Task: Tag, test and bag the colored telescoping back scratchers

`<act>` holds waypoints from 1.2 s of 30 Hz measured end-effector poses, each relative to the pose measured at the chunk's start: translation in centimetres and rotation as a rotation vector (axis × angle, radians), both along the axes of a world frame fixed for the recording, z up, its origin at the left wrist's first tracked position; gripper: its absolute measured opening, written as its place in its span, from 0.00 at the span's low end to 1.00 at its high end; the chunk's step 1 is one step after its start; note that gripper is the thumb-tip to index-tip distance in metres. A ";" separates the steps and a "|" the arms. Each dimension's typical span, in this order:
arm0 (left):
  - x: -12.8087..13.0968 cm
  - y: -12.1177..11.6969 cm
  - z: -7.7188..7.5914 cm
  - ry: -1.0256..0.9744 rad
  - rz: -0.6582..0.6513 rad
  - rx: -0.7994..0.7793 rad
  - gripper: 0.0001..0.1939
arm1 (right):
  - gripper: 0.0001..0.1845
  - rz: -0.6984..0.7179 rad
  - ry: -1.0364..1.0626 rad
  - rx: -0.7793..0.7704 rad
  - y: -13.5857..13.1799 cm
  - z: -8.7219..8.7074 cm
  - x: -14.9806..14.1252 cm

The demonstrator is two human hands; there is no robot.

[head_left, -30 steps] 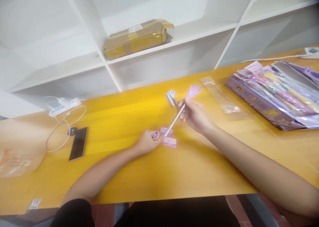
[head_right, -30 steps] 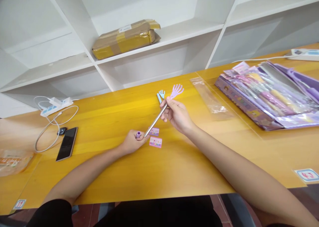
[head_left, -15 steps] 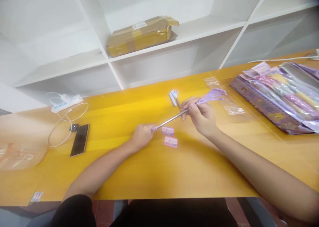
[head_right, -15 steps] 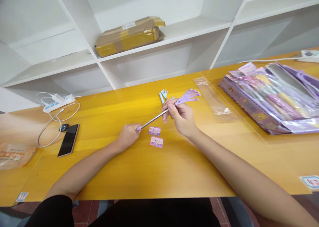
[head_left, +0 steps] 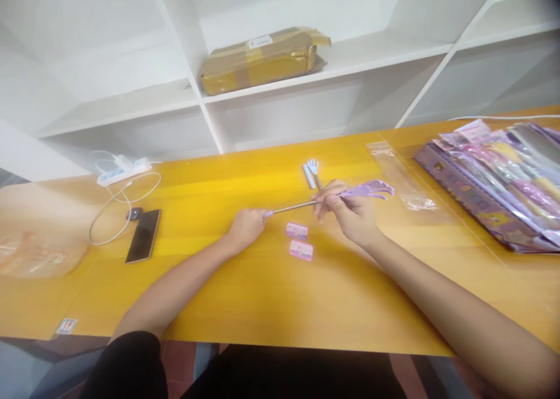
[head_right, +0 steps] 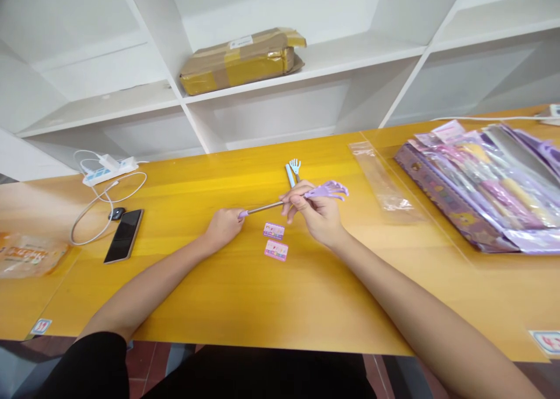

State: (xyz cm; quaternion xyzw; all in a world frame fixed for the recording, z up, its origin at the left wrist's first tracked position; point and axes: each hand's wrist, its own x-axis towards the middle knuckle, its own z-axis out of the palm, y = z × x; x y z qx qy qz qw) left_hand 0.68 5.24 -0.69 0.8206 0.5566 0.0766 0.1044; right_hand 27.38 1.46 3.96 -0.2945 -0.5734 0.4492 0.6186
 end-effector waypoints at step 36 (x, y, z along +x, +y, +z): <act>0.1 -0.8 1.0 -0.621 -0.218 0.086 0.18 | 0.13 -0.165 0.424 -0.318 5.0 -2.7 3.9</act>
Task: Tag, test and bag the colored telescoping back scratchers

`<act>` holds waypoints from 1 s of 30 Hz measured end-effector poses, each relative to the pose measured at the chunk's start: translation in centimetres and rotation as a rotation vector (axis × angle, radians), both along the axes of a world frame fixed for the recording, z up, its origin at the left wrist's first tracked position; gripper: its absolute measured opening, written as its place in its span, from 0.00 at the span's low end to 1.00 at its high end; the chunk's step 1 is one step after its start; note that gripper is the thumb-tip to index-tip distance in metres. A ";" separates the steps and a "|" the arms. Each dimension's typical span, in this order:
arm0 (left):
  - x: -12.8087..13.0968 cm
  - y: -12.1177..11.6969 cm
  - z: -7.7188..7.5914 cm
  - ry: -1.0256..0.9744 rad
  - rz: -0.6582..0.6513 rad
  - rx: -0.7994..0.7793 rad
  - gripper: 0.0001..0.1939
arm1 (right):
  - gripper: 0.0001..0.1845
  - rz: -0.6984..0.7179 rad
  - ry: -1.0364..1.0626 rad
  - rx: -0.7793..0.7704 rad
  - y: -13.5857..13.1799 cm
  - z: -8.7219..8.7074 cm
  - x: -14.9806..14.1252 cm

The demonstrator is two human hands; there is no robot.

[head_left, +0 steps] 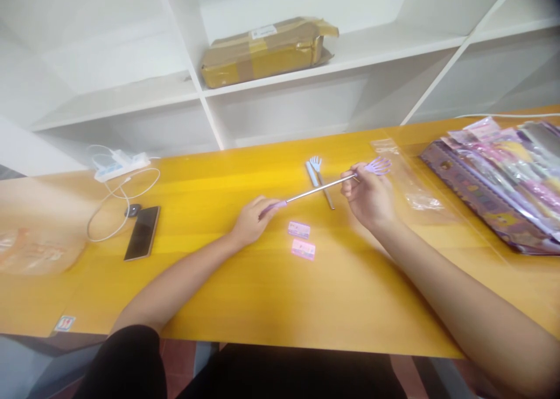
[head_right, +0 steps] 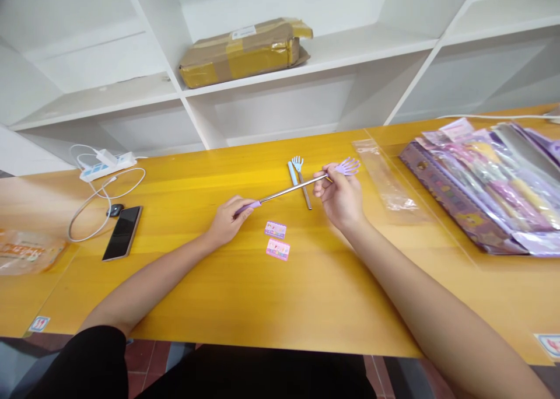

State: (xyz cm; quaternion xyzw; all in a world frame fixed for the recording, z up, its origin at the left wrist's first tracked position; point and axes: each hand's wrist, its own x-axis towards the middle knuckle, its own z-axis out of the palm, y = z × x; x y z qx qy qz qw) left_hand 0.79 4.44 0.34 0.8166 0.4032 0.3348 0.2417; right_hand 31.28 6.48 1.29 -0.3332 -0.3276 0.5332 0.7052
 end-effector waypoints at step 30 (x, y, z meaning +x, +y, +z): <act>-0.4 0.1 -2.0 -0.056 -0.042 0.198 0.16 | 0.14 0.157 -0.074 0.045 -2.1 -1.5 -3.5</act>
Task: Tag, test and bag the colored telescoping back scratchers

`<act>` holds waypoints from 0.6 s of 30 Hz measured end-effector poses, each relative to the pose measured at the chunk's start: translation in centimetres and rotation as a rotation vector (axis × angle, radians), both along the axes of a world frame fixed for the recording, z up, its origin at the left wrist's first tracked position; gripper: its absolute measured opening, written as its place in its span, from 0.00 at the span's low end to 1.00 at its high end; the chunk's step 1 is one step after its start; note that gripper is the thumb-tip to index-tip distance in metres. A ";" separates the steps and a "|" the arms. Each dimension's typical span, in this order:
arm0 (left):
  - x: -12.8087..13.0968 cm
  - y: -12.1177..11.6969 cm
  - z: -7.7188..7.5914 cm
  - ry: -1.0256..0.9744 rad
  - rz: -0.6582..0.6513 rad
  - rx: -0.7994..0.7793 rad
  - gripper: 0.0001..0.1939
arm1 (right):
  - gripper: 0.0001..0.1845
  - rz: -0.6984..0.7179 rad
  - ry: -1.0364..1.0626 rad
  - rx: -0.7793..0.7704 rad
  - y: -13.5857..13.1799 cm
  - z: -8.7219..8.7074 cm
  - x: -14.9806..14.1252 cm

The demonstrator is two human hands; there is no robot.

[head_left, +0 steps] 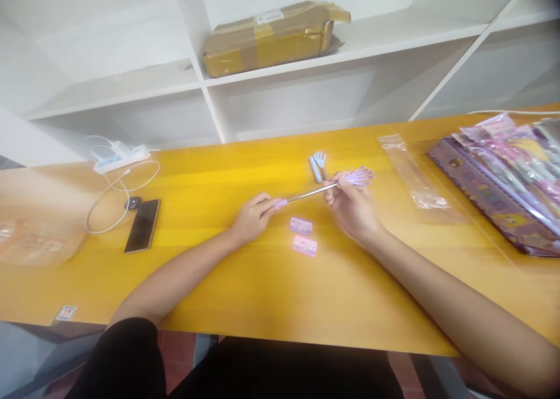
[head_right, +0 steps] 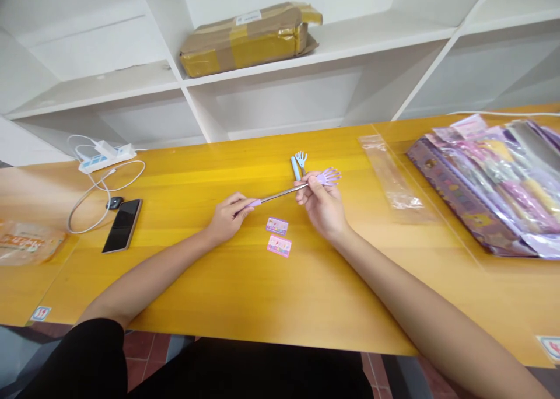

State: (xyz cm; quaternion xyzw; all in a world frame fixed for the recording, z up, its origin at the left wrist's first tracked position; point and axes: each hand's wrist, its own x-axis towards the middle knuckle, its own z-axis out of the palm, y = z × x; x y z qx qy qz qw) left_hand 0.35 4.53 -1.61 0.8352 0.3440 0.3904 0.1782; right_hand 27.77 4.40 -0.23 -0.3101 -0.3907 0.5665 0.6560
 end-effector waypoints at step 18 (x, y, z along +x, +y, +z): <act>0.6 -0.6 -0.4 -0.038 -0.047 0.122 0.15 | 0.20 0.046 -0.048 -0.005 -2.1 -1.1 -4.4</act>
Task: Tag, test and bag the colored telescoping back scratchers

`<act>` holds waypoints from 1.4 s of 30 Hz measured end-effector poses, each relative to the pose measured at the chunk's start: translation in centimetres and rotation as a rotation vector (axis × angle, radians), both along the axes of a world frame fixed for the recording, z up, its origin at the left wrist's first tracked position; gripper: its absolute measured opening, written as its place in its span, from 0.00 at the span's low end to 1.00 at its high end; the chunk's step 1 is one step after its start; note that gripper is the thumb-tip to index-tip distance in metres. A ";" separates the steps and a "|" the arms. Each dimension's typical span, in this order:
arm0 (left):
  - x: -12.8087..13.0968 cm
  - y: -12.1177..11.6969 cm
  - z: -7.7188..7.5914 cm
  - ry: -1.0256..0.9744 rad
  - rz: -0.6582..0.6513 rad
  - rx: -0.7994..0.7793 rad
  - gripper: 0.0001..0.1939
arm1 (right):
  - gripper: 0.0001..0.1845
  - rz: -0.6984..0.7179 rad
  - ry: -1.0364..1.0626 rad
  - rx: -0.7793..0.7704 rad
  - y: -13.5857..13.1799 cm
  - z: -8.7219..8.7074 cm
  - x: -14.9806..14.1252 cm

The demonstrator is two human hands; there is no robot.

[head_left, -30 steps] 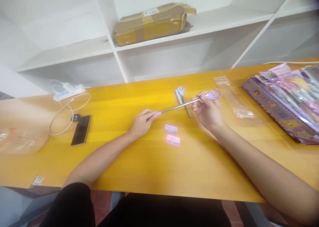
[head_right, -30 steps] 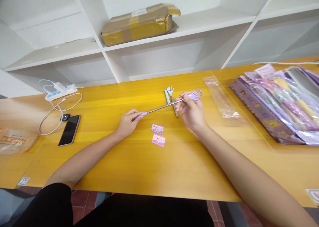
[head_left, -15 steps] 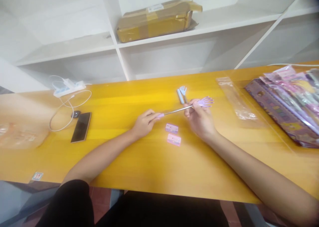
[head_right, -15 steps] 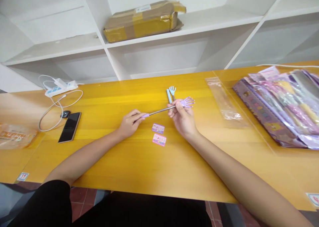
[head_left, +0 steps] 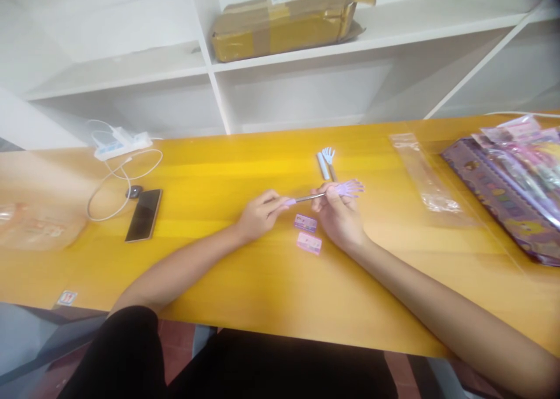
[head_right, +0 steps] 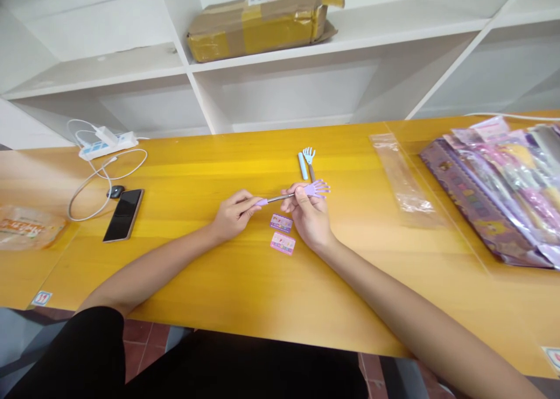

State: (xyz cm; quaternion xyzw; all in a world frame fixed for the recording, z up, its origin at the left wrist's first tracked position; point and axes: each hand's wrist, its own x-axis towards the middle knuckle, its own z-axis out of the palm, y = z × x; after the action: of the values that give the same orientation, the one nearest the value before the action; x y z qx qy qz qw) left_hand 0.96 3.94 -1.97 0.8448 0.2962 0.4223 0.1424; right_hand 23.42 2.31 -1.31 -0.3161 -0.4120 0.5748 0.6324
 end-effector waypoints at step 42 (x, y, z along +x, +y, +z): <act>0.3 -0.4 0.4 0.532 0.270 -0.078 0.20 | 0.20 -0.321 -1.135 0.603 2.2 -0.4 4.8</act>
State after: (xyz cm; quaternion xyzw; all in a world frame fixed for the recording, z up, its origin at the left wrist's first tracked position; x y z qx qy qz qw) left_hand 1.25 3.52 -1.61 0.8726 0.4488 0.1895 0.0348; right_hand 28.25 4.53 -1.71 -0.4366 -0.7719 0.0771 0.4556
